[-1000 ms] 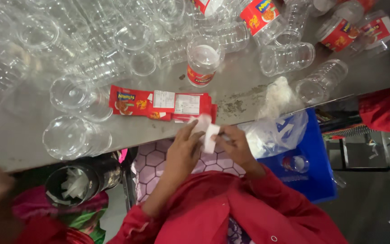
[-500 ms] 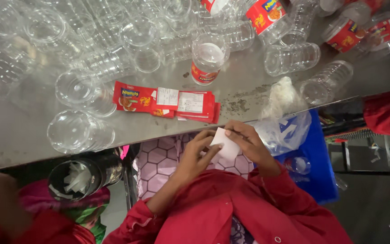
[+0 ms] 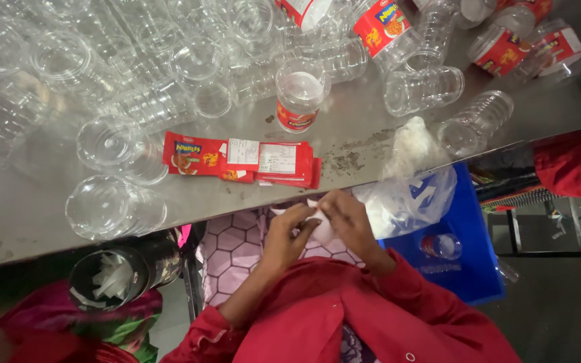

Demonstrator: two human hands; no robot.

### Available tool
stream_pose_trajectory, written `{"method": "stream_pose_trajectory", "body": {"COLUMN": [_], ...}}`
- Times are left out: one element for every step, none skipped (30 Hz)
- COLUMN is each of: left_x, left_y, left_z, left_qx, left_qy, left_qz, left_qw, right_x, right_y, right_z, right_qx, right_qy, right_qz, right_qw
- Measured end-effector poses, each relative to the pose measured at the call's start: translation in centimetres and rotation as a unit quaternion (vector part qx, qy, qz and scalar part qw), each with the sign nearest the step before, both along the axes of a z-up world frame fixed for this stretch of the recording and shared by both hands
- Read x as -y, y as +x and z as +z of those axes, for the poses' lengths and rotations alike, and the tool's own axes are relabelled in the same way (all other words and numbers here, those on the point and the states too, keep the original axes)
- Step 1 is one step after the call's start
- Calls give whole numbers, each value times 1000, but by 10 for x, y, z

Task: The person labels plastic containers by hand. The person removes a white backing from a red and yellow label, applies the label to the side of a clear plastic jar, and sets the labeled jar aside.

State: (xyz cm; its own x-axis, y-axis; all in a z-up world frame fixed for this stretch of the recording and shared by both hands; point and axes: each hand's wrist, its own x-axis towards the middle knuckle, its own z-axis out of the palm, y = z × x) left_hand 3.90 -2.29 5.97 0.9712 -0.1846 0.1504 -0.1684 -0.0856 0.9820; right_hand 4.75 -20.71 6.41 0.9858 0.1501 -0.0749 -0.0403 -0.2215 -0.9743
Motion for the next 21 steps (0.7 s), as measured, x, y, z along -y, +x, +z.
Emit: {"method": "stream_pose_trajectory", "body": {"left_x": [2,4,5,6,7,9,10,14,17,19,22,21,20,20,19,19,20,21,22,22,23], "left_y": [-2,-3,-4,-3,-2,-2,-3,-3,-4,-4,-5,-3,-1,-4,-5,-5,-5,-6,-7,-6,-5], "left_z": [-1,-2,-2,-2,-2,-2,-3,-3,-3,-3,-2,-2,-1,-1,-2,-4,-7,-10,-13,-16,-18], "left_qx": [0,-14,-28,-26,-31,-38,-38,-19,-1,1,11,23,27,11,-5,-5,-8,-12,-13,-11,-8], "left_qy": [0,17,33,33,48,64,63,54,45,43,54,69,71,50,30,30,34,36,35,41,47], "left_qz": [-1,-3,-4,-5,-3,-3,-6,-6,-6,-7,0,7,6,-20,-46,-47,-36,-25,-25,-22,-19], "left_qw": [1000,1000,999,999,998,997,997,998,999,999,998,997,997,998,998,998,999,999,999,999,999], "right_x": [8,15,19,21,23,25,20,14,10,10,11,11,14,19,26,37,46,50,51,51,48], "right_y": [2,6,9,10,8,4,-1,-7,-12,-13,-15,-16,-14,-13,-13,-12,-5,1,1,0,-2], "right_z": [-7,-10,-10,-7,0,7,12,14,14,12,7,-1,-12,-22,-30,-34,-34,-30,-22,-10,2], "right_qx": [0,-13,-25,-23,49,117,117,185,251,253,279,307,311,191,66,66,41,17,16,108,197], "right_qy": [0,88,175,175,74,-28,-28,-84,-140,-142,-167,-189,-187,-94,2,2,46,89,88,12,-64], "right_qz": [-1,-30,-60,-60,-21,16,13,22,31,30,21,9,6,-21,-46,-47,-74,-101,-101,-31,40], "right_qw": [1000,996,983,983,996,993,993,979,957,957,945,933,932,977,997,997,995,991,991,994,978]}}
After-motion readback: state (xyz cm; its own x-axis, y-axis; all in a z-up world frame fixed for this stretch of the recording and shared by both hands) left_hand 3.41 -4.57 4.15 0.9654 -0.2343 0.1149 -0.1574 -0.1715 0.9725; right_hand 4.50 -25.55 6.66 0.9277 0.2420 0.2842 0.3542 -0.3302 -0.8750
